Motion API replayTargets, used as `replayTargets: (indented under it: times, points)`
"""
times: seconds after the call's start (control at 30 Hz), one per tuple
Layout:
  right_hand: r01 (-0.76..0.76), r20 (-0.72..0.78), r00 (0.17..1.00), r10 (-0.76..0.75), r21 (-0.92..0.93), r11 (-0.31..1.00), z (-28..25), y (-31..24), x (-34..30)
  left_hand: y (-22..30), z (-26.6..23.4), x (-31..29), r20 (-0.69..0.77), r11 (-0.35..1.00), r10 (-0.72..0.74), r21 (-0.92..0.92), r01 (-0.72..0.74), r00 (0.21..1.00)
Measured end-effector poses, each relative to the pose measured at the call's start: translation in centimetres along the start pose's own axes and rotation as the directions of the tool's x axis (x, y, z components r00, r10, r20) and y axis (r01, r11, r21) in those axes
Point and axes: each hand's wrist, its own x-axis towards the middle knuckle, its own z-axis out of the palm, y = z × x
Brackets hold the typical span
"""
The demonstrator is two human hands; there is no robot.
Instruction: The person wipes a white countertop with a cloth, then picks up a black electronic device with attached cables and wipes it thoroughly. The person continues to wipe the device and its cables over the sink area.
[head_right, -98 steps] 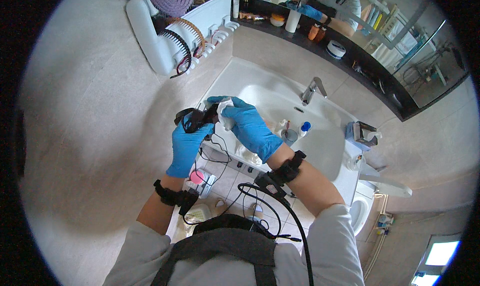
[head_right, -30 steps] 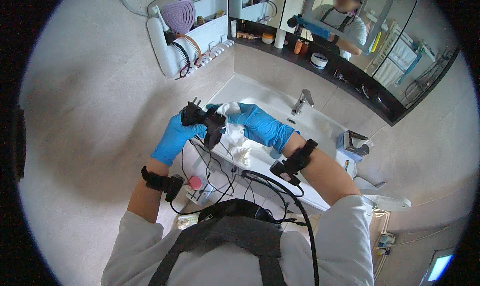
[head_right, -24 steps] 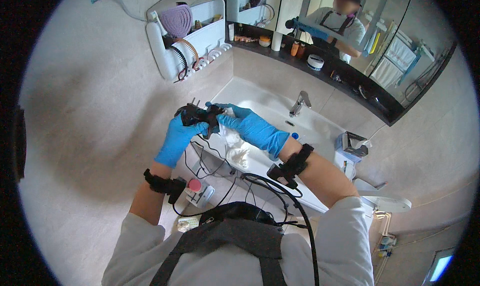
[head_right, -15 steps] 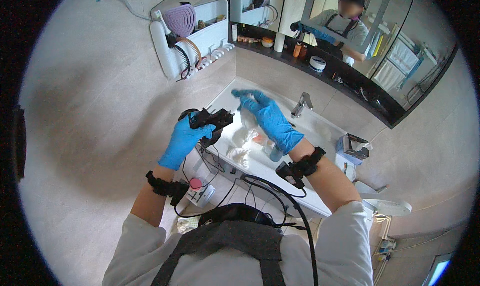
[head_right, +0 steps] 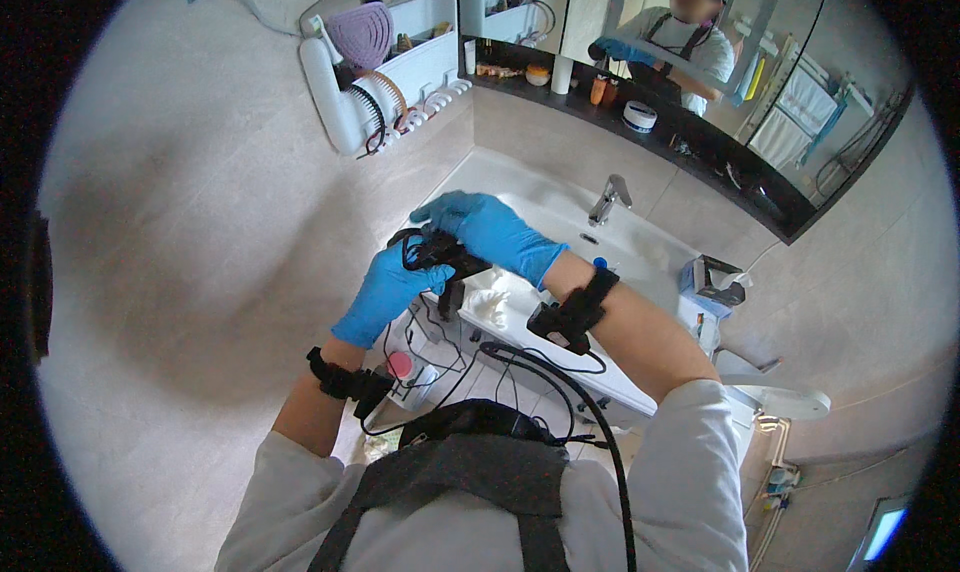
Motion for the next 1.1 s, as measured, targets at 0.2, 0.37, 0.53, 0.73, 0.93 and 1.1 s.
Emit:
replayTargets:
  times: [0.2, 0.37, 0.53, 0.73, 0.93, 1.1]
  points:
    - [-0.243, 0.172, 0.966, 0.192, 0.358, 0.901, -2.0, 1.4, 0.4, -0.1, -1.7, -0.3, 0.042, 0.998, -0.056, -0.028, 0.057, 0.998]
    - [0.006, 0.224, 0.974, -0.019, 0.063, 0.998, -0.3, 3.2, 1.2, -0.7, -2.5, -0.3, 0.105, 0.999, -0.042, 0.018, 0.04, 0.994]
    - [-0.341, -0.031, 0.934, 0.356, 0.222, 0.914, 1.4, 3.2, 2.7, -1.6, -3.7, -0.3, 0.136, 0.989, -0.1, 0.12, 0.084, 0.986]
    - [-0.027, -0.052, 0.997, 0.055, 0.442, 0.897, 1.8, 2.2, 4.0, -3.3, -4.9, 0.4, 0.176, 0.97, -0.238, 0.092, 0.225, 0.955]
    - [-0.035, 0.177, 0.983, 0.045, -0.063, 0.997, 4.0, 4.6, 4.5, -4.7, -5.9, 1.1, 0.171, 0.975, -0.187, -0.085, 0.204, 0.967]
    - [-0.289, 0.04, 0.955, 0.293, -0.079, 0.954, 5.1, 6.2, 5.8, -5.1, -5.9, 1.0, 0.291, 0.945, -0.237, -0.151, 0.289, 0.927]
